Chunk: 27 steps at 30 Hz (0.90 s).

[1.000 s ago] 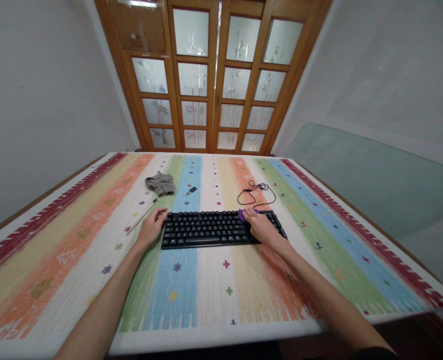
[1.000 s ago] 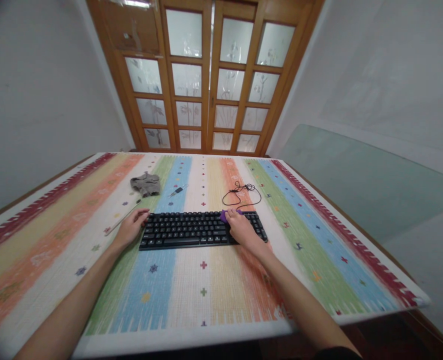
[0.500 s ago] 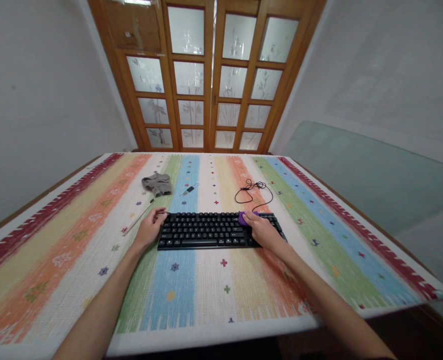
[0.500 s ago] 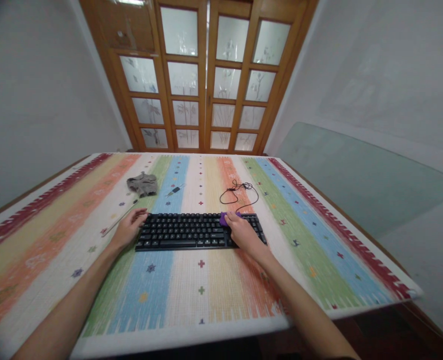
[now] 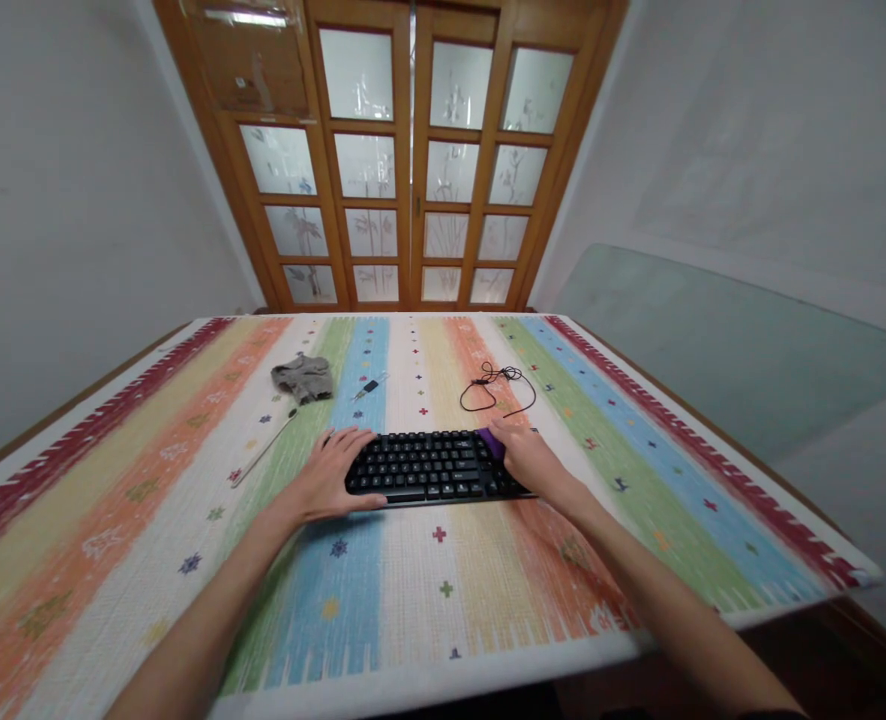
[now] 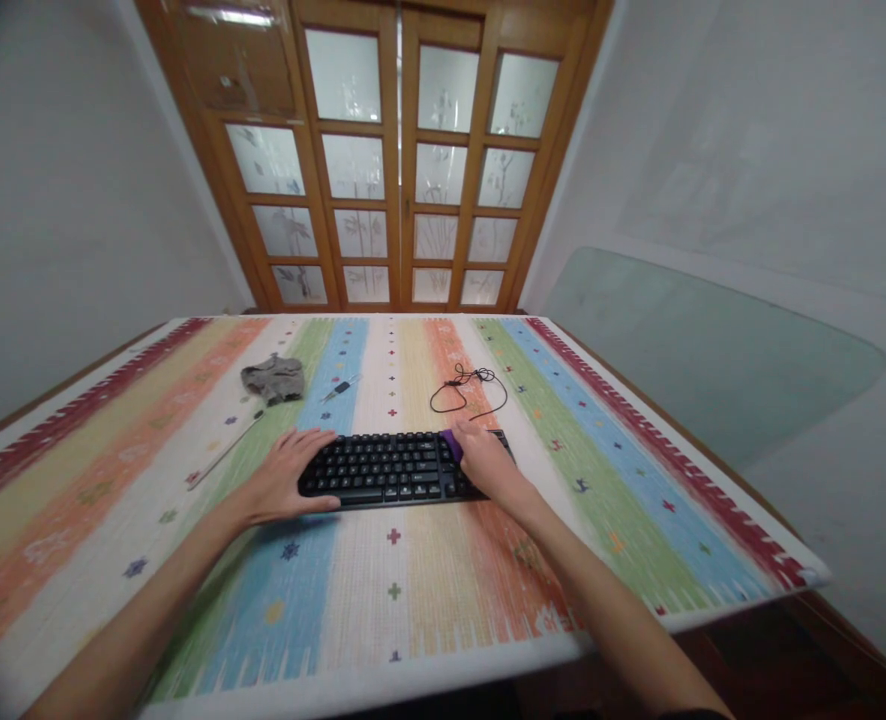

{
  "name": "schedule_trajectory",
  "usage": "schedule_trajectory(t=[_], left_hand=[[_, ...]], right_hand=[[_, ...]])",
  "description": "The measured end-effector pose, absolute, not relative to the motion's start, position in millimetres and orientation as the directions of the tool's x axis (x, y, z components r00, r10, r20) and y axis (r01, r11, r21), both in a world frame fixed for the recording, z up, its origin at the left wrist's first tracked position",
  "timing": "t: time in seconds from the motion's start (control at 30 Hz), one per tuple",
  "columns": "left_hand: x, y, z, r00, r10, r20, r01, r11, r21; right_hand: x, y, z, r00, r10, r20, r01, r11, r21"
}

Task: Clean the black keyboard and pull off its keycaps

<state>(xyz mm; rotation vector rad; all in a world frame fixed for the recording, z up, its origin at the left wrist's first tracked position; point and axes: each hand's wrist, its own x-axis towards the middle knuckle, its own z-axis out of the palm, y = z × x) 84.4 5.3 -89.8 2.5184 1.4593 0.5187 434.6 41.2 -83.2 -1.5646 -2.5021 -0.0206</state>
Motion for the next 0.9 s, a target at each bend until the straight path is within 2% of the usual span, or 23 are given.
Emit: schedule_trajectory(t=[0.1,0.2,0.33,0.43,0.53,0.6,0.67,0.8,0.9], left_hand=[[96,6,-93,0.529,0.834,0.156,0.794,-0.552,0.255],[105,10,-97,0.575,0.809,0.122,0.778,-0.587,0.223],[114,17,-98,0.581,0.802,0.137,0.774,-0.597,0.212],[119,20,-96,0.562,0.812,0.158,0.781,-0.584,0.221],[121,20,-95,0.539,0.825,0.171,0.795,-0.565,0.220],[121,21,-96,0.529,0.830,0.176,0.802,-0.557,0.217],[122,21,-96,0.523,0.833,0.182,0.806,-0.552,0.211],[123,19,-95,0.506,0.843,0.181,0.824,-0.535,0.186],[123,17,-95,0.507,0.844,0.176,0.828,-0.533,0.174]], right_hand=[[429,38,-89,-0.464,0.882,0.085,0.882,0.469,-0.048],[429,41,-86,-0.464,0.884,0.061,0.881,0.468,-0.074],[440,52,-80,-0.452,0.886,0.099,0.843,0.461,-0.278],[449,58,-77,-0.344,0.922,0.178,0.804,0.387,-0.451],[451,58,-75,-0.211,0.933,0.291,0.796,0.337,-0.503],[448,54,-76,-0.231,0.910,0.345,0.801,0.379,-0.463],[443,48,-80,-0.313,0.882,0.353,0.820,0.438,-0.368],[429,35,-94,-0.457,0.856,0.242,0.860,0.494,-0.126],[420,29,-98,-0.482,0.859,0.172,0.871,0.491,-0.015]])
